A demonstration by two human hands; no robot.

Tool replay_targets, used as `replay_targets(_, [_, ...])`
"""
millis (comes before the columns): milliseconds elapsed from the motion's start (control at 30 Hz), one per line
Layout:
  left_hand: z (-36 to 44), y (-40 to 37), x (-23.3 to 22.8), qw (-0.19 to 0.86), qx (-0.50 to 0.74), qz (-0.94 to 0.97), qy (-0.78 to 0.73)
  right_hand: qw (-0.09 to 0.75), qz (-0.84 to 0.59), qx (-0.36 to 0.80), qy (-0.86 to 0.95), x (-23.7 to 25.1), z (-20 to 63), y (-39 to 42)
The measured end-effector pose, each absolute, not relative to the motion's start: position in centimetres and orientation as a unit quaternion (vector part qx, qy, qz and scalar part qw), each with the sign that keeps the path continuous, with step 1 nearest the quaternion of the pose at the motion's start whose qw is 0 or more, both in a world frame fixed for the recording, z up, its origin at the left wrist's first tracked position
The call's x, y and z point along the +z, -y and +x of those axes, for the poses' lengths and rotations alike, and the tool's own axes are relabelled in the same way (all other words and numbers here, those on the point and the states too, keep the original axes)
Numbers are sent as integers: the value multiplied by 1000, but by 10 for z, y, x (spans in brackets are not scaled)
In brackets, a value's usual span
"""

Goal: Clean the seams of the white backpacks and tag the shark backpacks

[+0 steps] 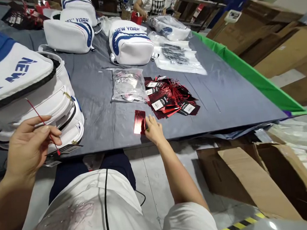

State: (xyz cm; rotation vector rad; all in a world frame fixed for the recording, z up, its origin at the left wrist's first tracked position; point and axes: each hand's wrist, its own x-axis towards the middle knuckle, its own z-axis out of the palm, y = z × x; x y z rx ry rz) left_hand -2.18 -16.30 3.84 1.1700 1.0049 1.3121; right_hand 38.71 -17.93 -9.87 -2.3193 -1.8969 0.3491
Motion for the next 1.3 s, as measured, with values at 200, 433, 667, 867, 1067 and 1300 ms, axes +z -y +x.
replay_targets(200, [-27,165,28,535,523,489,-448,4,-650,180,738,-111,347,234])
replay_targets(433, [-12,160,17,579,435,535,-436,157,-710,130,674,-118,334,270])
replay_targets(667, [1,172,16,598,363,554,-452,89,-838,122,525,-98,330,217])
replay_targets(867, [13,181,9,618,308,558,-461,46,-845,180,502,-95,321,190])
replay_targets(1067, [27,185,-7,626,226,589,-459,108,-824,253,495,-103,318,191])
replay_targets(1300, [36,189,-30,637,175,589,-465,260,-667,379,586,-95,286,203])
